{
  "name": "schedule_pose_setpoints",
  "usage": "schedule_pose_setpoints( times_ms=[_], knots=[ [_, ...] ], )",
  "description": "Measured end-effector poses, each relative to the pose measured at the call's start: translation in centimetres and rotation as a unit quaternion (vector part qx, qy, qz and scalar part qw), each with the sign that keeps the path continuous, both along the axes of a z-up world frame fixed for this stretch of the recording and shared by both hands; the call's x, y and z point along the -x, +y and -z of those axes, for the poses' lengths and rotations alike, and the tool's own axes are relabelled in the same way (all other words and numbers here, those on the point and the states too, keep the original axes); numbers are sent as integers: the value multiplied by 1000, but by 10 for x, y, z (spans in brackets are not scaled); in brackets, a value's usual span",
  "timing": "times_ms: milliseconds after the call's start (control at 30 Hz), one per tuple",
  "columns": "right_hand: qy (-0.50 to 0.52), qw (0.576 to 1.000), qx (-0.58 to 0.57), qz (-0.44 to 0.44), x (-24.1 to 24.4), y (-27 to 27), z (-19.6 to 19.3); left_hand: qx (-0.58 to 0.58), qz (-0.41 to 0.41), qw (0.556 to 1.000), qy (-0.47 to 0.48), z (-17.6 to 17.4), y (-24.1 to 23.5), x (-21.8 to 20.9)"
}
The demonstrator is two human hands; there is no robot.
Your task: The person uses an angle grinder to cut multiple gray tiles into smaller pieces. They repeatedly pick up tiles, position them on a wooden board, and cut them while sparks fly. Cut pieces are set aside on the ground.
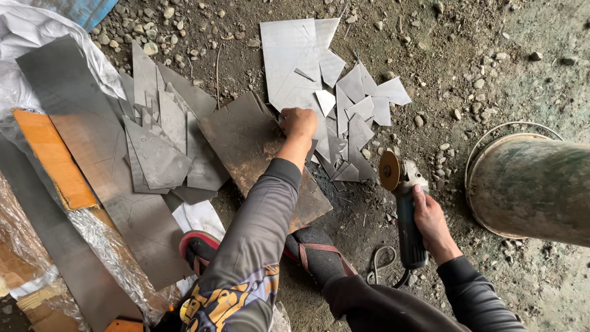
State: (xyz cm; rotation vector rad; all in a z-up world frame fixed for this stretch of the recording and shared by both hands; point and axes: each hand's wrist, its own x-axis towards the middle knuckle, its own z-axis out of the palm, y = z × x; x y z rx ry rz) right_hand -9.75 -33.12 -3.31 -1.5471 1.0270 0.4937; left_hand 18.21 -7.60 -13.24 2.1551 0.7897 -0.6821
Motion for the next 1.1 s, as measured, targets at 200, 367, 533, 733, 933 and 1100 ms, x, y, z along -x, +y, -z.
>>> schedule_pose_setpoints(
  times_ms=[200,367,533,733,933,1100],
  knots=[
    [9,1000,-7,-1,-1,2,-7,-12,-34,999,-30,-3,7,0],
    [-9,1000,0,-2,-2,2,-14,-16,-53,993,-104,-13,6,-24],
    [-18,1000,-9,15,-4,0,-11,-148,77,978,-128,-29,12,-58],
    [-10,1000,-3,13,-5,-2,-13,-185,121,966,-134,-33,27,-86],
    [-2,1000,11,-1,1,-2,-15,-1,130,966,-225,-25,45,-90],
    [-29,999,-9,25,0,0,-9,127,74,944,-295,-61,66,-56]
  ],
)
